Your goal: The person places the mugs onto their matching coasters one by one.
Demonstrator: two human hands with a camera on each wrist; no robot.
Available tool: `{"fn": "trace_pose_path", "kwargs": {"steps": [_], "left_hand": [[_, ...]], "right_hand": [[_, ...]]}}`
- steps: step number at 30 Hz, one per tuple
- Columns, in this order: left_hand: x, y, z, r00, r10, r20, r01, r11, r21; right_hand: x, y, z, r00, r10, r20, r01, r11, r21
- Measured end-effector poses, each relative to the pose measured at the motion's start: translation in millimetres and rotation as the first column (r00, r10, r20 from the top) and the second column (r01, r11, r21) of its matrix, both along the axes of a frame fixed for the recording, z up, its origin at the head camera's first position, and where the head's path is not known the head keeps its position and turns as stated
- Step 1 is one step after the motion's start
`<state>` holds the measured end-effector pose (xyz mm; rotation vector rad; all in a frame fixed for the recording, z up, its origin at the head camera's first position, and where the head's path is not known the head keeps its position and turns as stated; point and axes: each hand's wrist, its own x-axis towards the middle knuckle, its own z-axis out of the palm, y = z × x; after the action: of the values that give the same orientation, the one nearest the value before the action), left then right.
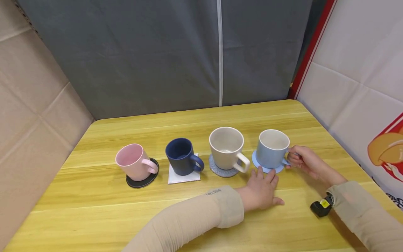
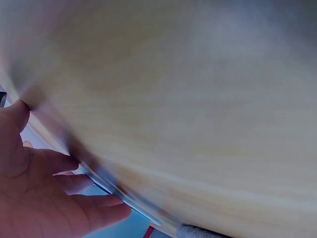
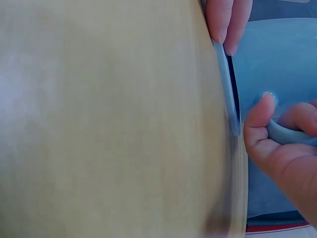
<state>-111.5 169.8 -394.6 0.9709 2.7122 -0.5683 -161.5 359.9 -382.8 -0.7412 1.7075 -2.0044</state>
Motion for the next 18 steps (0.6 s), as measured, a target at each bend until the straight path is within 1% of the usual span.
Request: {"fn": "trace_pose_path", "kwargs": {"steps": [7,12,15,18], "left_hand": [[0.3,-0.5,0.1,1.0,0.001,0.004,-0.001,1.0,0.014],[0.5,-1.1,0.9,1.0,-0.003,0.002,0.003,1.0,0.019],[0.9,-1.7,1.9,1.0,-0.005,-0.003,0.005,1.0,0.02],[1.3,-2.6,3.1,1.0,-0.006,-0.003,0.006,1.0,0.021]], "right_hand": [[-0.4,1.3,-1.4,1.0,0.004,0.013,-0.004,1.0,-0.012],[-1.6,3.1,-2.9,1.0,0.019,-0.006,-0.019,1.0,-0.008],[-3.4,4.6,-3.7,0.999,0.044,-0.009,-0.044,0.999,-0.011],[-5.5,5.7,-3.9,0.996,0.085,0.003,-0.085,0.996,-0.025]]}}
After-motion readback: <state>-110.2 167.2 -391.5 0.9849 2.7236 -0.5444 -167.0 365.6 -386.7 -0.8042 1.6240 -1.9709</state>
